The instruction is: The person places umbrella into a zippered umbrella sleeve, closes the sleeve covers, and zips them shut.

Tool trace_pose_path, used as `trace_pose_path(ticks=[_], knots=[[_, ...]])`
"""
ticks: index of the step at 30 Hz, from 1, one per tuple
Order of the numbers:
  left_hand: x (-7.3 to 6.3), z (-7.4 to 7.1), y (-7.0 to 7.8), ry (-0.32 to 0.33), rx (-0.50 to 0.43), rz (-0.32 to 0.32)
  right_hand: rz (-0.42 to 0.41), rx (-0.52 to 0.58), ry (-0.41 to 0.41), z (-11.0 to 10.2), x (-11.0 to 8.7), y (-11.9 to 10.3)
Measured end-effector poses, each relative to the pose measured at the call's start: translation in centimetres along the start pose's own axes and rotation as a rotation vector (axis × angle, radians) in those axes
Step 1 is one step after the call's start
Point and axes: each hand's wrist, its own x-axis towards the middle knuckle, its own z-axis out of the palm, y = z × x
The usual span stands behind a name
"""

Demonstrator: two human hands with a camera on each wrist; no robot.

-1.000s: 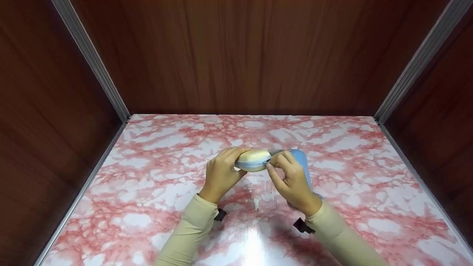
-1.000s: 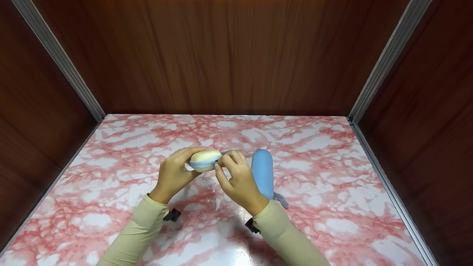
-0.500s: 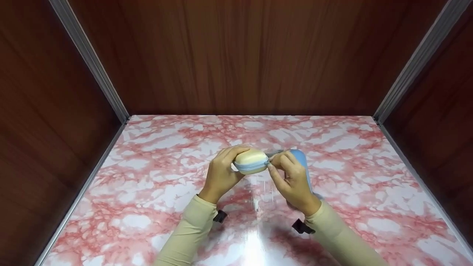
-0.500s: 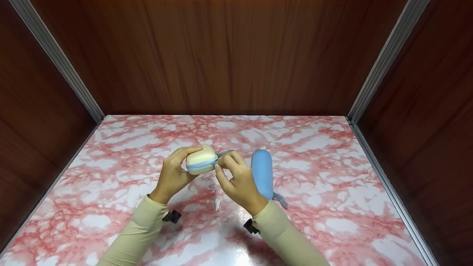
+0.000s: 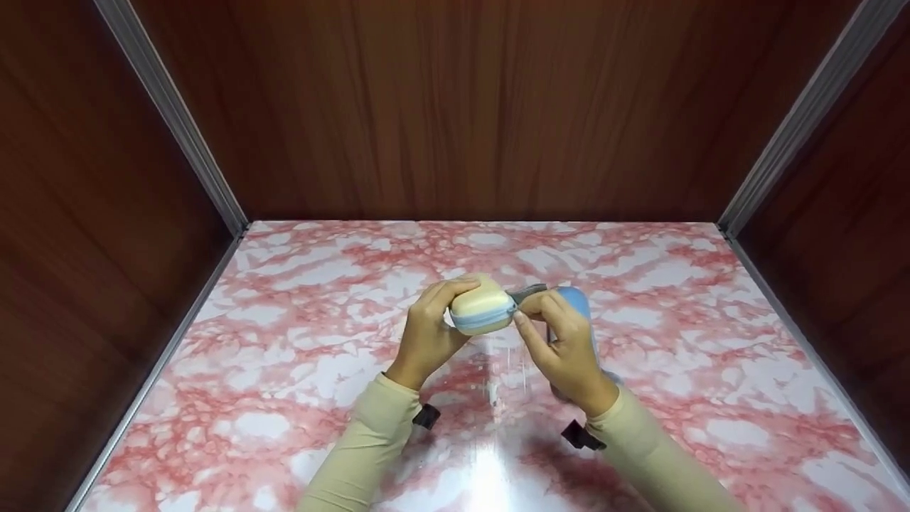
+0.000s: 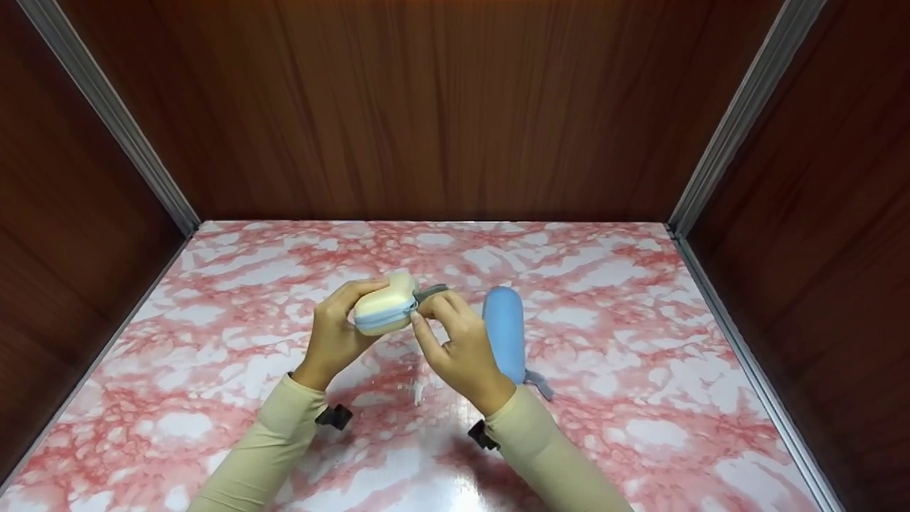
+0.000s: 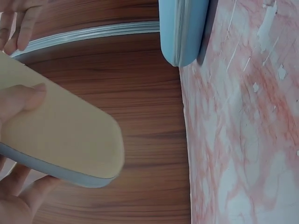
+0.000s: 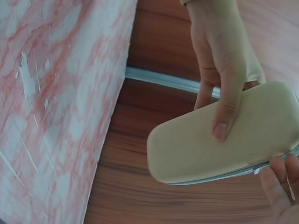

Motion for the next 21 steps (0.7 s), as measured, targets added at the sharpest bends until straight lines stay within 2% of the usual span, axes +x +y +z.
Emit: trace_pose_path(ticks=[5,12,16,21], knots=[[0.1,-0.1,0.0,0.019,0.009,0.011,-0.001,0.024,-0.008,0.0,-0.5,0.7],[0.2,-0.1,0.0,0.019,0.002,0.024,0.004,0.085,-0.014,-0.3,0.2,-0.6],[0.2,-0.1,-0.1,0.014,-0.007,0.026,0.091,0.200,0.006,-0.3,0.1,-0.5],[0.2,0.1,-0.1,0.011,-0.034,0.017,0.219,0.284,0.004,-0.2,-0.8,1.2]])
